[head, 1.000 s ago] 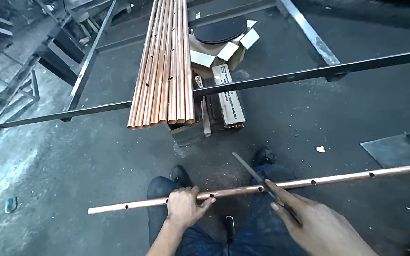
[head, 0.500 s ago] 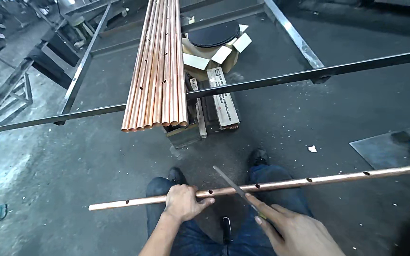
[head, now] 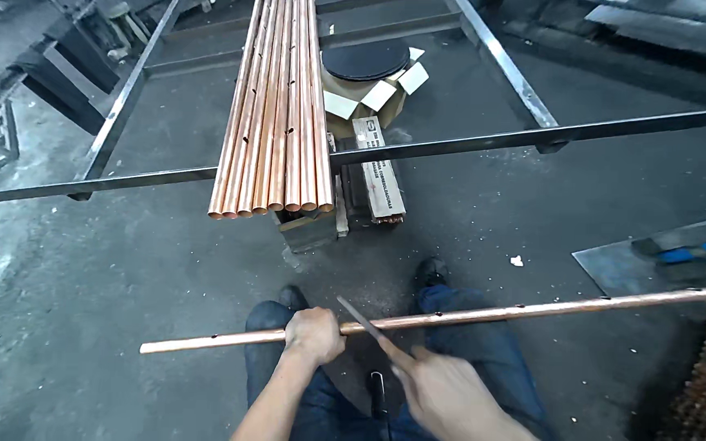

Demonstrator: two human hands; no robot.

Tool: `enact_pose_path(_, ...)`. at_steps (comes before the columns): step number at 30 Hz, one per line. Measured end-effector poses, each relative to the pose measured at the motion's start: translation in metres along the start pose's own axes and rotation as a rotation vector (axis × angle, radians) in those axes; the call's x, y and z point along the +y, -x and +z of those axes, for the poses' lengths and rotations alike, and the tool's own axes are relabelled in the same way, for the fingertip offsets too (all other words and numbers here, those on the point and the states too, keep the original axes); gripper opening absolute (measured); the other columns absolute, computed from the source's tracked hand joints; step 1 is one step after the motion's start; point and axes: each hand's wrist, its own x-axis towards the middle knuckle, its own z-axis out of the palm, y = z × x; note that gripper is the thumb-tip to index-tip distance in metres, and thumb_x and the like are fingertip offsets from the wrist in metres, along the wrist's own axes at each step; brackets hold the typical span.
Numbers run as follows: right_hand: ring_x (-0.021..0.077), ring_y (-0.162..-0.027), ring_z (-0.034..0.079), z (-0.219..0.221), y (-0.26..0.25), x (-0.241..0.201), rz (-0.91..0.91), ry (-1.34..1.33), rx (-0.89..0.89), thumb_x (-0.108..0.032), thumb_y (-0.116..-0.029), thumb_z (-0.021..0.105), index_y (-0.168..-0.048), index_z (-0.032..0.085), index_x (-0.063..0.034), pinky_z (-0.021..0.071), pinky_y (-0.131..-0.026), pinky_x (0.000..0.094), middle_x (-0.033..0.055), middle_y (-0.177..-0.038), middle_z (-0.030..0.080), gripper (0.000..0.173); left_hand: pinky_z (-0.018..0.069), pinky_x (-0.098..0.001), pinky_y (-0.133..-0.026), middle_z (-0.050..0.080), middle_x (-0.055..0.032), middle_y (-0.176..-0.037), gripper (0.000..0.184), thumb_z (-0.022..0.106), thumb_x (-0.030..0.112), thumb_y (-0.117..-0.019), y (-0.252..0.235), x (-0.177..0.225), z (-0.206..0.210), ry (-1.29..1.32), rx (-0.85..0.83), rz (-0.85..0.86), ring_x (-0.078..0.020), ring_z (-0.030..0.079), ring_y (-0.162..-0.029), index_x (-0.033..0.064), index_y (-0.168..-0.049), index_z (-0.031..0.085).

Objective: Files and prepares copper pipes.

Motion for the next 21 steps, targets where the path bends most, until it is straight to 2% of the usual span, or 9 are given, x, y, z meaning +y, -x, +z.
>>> enact_pose_path(2,0.0382,-0.1,0.071,-0.024,-0.044,-0.009,0.067,0.029,-0.184,-0.034,-0.1067,0.041,-0.153,0.05,-0.0299,0.0564,-0.082,0.0595,0.0159,-0.107,0.073,0.047,0.0575,-0.0591,-0.083,0.074,-0.0116,-0.104,0.038,0.06,0.048,-0.0912,0.003,-0.001,0.003,-0.026,0.041,0.033,-0.0332,0.072,-0.102,0.0126,-0.098,0.071)
enact_pose_path(4,0.0374,-0.105,0.07,-0.04,-0.057,-0.011,0.082,0.025,-0.208,-0.037,-0.1071,0.04,-0.15,0.053,-0.0301,0.055,-0.086,0.0601,0.0146,-0.111,0.073,0.045,0.0567,-0.0567,-0.086,0.074,-0.0117,-0.103,0.037,0.057,0.046,-0.0947,0.008,-0.008,0.008,-0.06,0.08,0.086,-0.0328,0.072,-0.103,0.0121,-0.1,0.071)
enact_pose_path(6,0.0337,-0.089,0.073,-0.038,-0.033,0.0,0.047,0.012,0.057,-0.039,-0.1052,0.044,-0.15,0.055,-0.0354,0.0578,-0.073,0.0563,0.0112,-0.101,0.074,0.046,0.0553,-0.0551,-0.091,0.075,-0.011,-0.106,0.036,0.056,0.043,-0.0963,0.011,-0.021,0.016,-0.071,0.135,0.14,-0.0318,0.071,-0.107,0.0113,-0.103,0.072)
enact_pose_path(8,0.0294,-0.071,0.072,-0.034,-0.002,0.018,0.017,-0.001,0.306,-0.04,-0.1011,0.052,-0.148,0.057,-0.036,0.0568,-0.056,0.0526,0.0077,-0.094,0.074,0.048,0.0503,-0.0531,-0.104,0.073,-0.003,-0.118,0.035,0.059,0.046,-0.096,0.011,-0.048,0.027,-0.065,0.276,0.22,-0.0274,0.064,-0.121,0.0166,-0.106,0.076)
enact_pose_path(11,0.034,-0.073,0.07,-0.037,0.04,0.034,0.038,-0.103,0.182,-0.035,-0.1034,0.053,-0.157,0.047,-0.0288,0.0558,-0.059,0.0548,0.015,-0.101,0.072,0.054,0.0279,-0.0652,-0.12,0.055,0.0061,-0.154,0.039,0.061,0.064,-0.0943,0.01,-0.105,0.037,-0.04,0.471,0.336,-0.0289,0.043,-0.147,0.0392,-0.12,0.076)
enact_pose_path(14,0.0391,-0.078,0.071,-0.012,0.05,0.039,0.071,-0.113,0.061,-0.031,-0.106,0.049,-0.158,0.045,-0.0243,0.0572,-0.063,0.0577,0.0205,-0.106,0.071,0.053,0.0122,-0.0713,-0.123,0.031,0.0075,-0.17,0.051,0.055,0.079,-0.0895,0.011,-0.13,0.034,-0.057,0.39,0.29,-0.0321,0.023,-0.158,0.0533,-0.132,0.066)
enact_pose_path(18,0.0388,-0.079,0.072,0.012,0.044,0.037,0.132,-0.115,0.058,-0.031,-0.1057,0.048,-0.159,0.044,-0.0234,0.058,-0.065,0.0564,0.0208,-0.105,0.071,0.054,0.0054,-0.0764,-0.122,0.024,-0.0036,-0.173,0.09,0.058,0.091,-0.0757,0.012,-0.089,0.01,-0.081,0.188,0.216,-0.0387,0.013,-0.16,0.0414,-0.15,0.053)
enact_pose_path(20,0.0381,-0.079,0.072,0.011,0.044,0.038,0.128,-0.119,0.043,-0.032,-0.1053,0.048,-0.159,0.044,-0.0239,0.058,-0.065,0.0559,0.0204,-0.105,0.071,0.055,0.0143,-0.0705,-0.124,0.037,-0.0055,-0.167,0.092,0.059,0.089,-0.0773,0.01,-0.051,0.006,0.012,0.186,0.225,-0.034,0.026,-0.157,0.0301,-0.147,0.058)
enact_pose_path(21,0.0379,-0.078,0.072,0.01,0.044,0.039,0.117,-0.112,0.045,-0.033,-0.1057,0.048,-0.159,0.044,-0.0242,0.0578,-0.065,0.0557,0.0201,-0.104,0.071,0.054,0.0246,-0.0654,-0.123,0.046,-0.0058,-0.16,0.087,0.06,0.086,-0.0803,0.007,-0.032,0.004,0.055,0.169,0.212,-0.0311,0.037,-0.151,0.0242,-0.142,0.062)
